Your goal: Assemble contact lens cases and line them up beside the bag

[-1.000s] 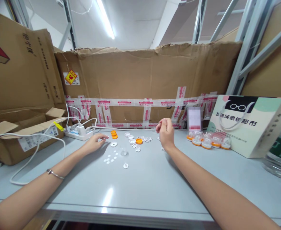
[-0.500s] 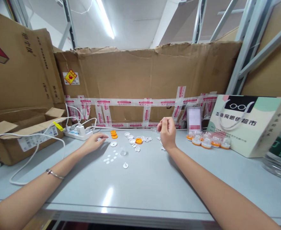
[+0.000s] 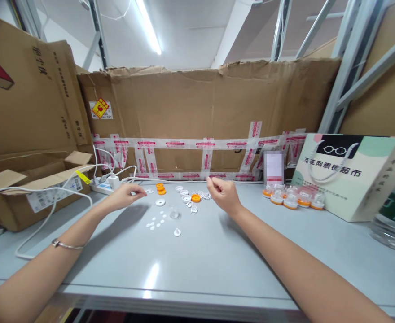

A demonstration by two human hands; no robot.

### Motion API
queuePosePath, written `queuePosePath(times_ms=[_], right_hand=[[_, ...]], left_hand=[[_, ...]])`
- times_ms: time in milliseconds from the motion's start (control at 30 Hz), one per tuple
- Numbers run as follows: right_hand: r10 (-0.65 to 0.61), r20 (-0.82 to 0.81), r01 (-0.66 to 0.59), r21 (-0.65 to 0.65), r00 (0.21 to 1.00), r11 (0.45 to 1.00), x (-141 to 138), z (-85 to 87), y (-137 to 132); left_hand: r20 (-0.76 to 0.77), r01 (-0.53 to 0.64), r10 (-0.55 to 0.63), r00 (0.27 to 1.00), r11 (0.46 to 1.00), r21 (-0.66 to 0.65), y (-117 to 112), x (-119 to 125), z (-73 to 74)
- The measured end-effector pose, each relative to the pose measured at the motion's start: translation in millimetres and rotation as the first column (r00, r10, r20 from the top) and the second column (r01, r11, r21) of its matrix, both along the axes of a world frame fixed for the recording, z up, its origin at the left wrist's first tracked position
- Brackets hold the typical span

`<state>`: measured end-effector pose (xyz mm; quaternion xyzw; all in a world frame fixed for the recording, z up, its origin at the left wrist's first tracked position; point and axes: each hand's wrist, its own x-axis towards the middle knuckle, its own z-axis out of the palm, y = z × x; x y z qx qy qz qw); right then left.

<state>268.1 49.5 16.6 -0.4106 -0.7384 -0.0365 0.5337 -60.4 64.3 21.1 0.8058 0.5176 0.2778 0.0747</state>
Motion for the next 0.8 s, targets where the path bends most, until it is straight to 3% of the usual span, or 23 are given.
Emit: queuePosePath(times_ms=[300, 600, 800], right_hand=[[0.016, 0.156, -0.006, -0.060, 0.988, 0.998, 0.3, -2.5, 0.5], [0.030, 0.177, -0.008, -0.122, 0.984, 0.992, 0.0, -5.6, 4.4], [0.043, 0.197, -0.015, -0.144, 0.979, 0.989, -2.2, -4.5, 1.8]], left_hand=[[-0.041, -0.090, 0.091, 0.995, 0.995, 0.030, -0.1, -1.2, -5.1], [-0.061, 0.152, -0.152, 0.986, 0.988, -0.018, -5.1, 16.2, -21.7], [-0.035, 0.218, -0.220, 0.975, 0.975, -0.048, -7.0, 16.9, -22.5]])
